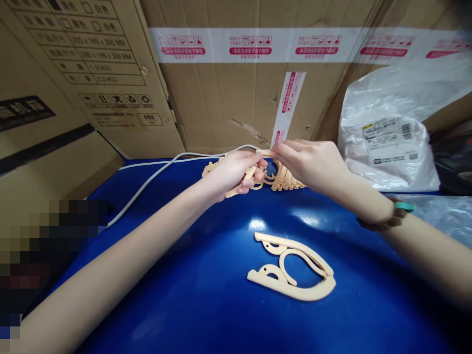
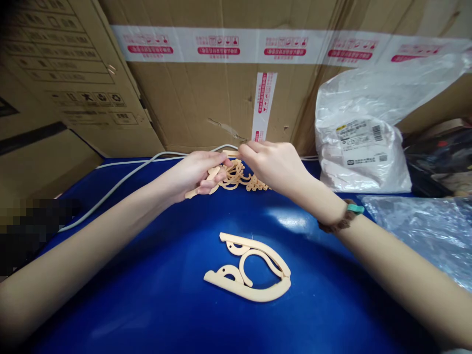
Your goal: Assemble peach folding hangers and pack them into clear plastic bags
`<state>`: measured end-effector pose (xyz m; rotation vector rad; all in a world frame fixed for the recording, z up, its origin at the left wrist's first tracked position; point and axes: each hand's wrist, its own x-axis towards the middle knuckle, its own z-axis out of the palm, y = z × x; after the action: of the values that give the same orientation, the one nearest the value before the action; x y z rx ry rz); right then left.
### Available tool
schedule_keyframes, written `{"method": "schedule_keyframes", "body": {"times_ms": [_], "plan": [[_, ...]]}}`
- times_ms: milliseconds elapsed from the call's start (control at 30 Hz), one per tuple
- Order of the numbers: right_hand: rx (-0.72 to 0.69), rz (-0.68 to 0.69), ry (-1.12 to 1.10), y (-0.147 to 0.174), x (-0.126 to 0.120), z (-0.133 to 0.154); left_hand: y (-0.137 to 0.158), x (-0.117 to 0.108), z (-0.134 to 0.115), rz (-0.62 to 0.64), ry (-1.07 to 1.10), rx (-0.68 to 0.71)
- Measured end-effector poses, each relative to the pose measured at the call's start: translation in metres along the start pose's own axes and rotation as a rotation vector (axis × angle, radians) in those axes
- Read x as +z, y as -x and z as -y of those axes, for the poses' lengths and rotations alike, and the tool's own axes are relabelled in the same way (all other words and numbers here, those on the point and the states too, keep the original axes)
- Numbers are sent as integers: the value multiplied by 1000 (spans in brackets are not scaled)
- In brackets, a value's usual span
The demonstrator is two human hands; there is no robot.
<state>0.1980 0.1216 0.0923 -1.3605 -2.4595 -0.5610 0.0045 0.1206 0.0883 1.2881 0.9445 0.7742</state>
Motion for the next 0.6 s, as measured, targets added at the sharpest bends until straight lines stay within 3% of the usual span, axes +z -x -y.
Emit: {"method": "schedule_keyframes", "body": {"times_ms": [100,200,300,400,500,600], "plan": [[64,5,-41,1,3,8,1,8,-5,-115,-107,0],[128,9,-279,0,2,15,2,13,-6,-226,-248,26],[223,79,-616,-4,2,12,6,14,-5,-292,-502,209],[426,165,-891,-9,9,-7,8,6,-5,-365,-765,377],[520,19,-874,-12,16,-37,4,-12,-5,-324,-787,288],[499,-39,-742,-13,16,-59,-5,-35,-5,-311,-863,147]]}}
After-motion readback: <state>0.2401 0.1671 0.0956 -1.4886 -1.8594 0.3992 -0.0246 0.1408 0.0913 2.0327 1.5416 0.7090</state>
